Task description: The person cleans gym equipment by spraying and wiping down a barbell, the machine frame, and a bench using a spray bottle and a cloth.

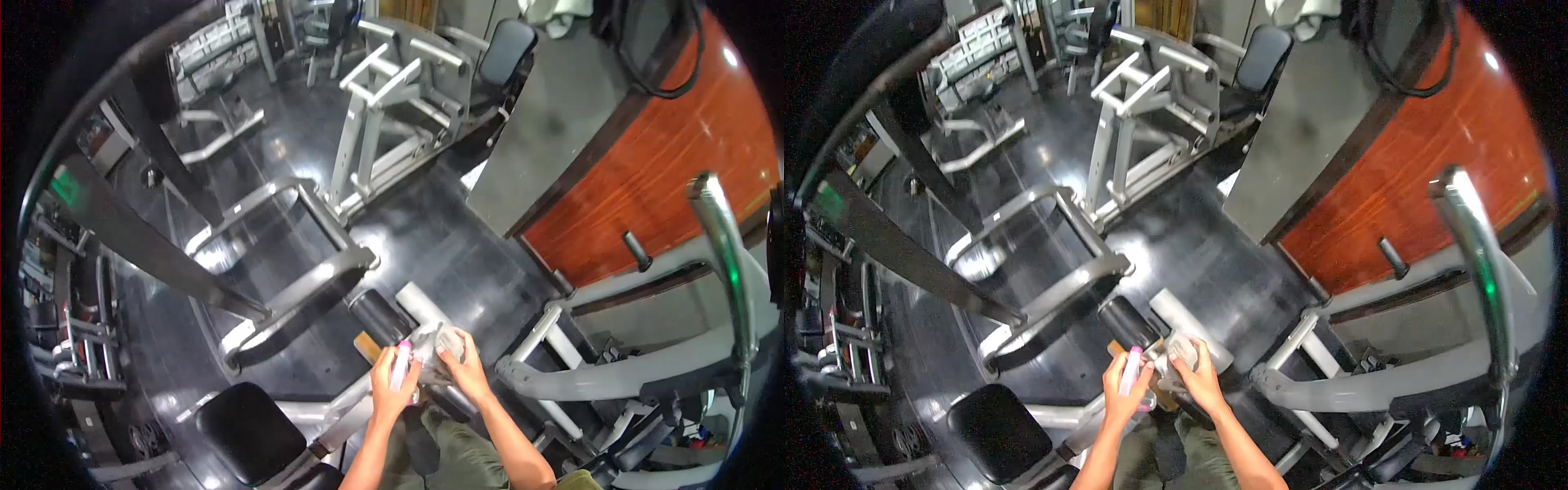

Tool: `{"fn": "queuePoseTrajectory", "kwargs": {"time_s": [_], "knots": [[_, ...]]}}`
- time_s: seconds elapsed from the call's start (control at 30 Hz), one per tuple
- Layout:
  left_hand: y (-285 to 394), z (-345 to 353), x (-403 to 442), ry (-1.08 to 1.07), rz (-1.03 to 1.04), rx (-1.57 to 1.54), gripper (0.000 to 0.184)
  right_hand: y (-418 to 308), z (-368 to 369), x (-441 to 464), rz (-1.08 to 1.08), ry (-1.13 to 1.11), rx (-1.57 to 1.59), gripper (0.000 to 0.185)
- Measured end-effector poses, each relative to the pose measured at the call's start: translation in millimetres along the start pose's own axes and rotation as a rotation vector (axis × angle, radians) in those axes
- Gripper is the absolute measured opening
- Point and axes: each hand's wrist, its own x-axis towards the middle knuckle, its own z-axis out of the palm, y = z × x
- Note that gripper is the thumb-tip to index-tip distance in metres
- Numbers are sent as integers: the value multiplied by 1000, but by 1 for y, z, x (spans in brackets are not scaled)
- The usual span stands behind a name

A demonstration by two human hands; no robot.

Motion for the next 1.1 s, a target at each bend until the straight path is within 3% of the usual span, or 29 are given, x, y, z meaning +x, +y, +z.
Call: {"fn": "queuePoseTrajectory", "kwargs": {"time_s": [0.07, 0.1, 0.3, 0.37, 0.4, 0.63, 0.67, 0.77, 0.9, 1.1], "knots": [[-5, 7, 10, -50, -43, -58, 17, 0, -2, 5, 30, 101, 17, 60], [66, -7, 0, -53, 53, -111, 16, -66, -19, -28, -43, 112, 60, 58], [167, 4, -11, -178, 136, -156, 15, -170, -75, -110, -212, 187, -7, 49], [195, 9, -9, -237, 163, -160, 16, -173, -89, -120, -373, 291, -81, 49], [202, 15, -5, -217, 310, -115, 18, -182, -98, -129, -384, 331, -103, 49], [308, 40, -10, -445, 417, -229, 16, -235, -158, -177, -584, 658, -146, 48], [313, 49, -5, -440, 571, -241, 14, -244, -166, -185, -579, 696, -142, 48], [328, 77, 9, -431, 777, -263, 17, -260, -184, -201, -617, 802, -132, 48], [381, 88, -1, -537, 543, -365, 20, -274, -201, -221, -609, 883, -140, 46], [404, 120, 11, -533, 596, -368, 27, -280, -227, -222, -667, 952, -189, 46]]}}
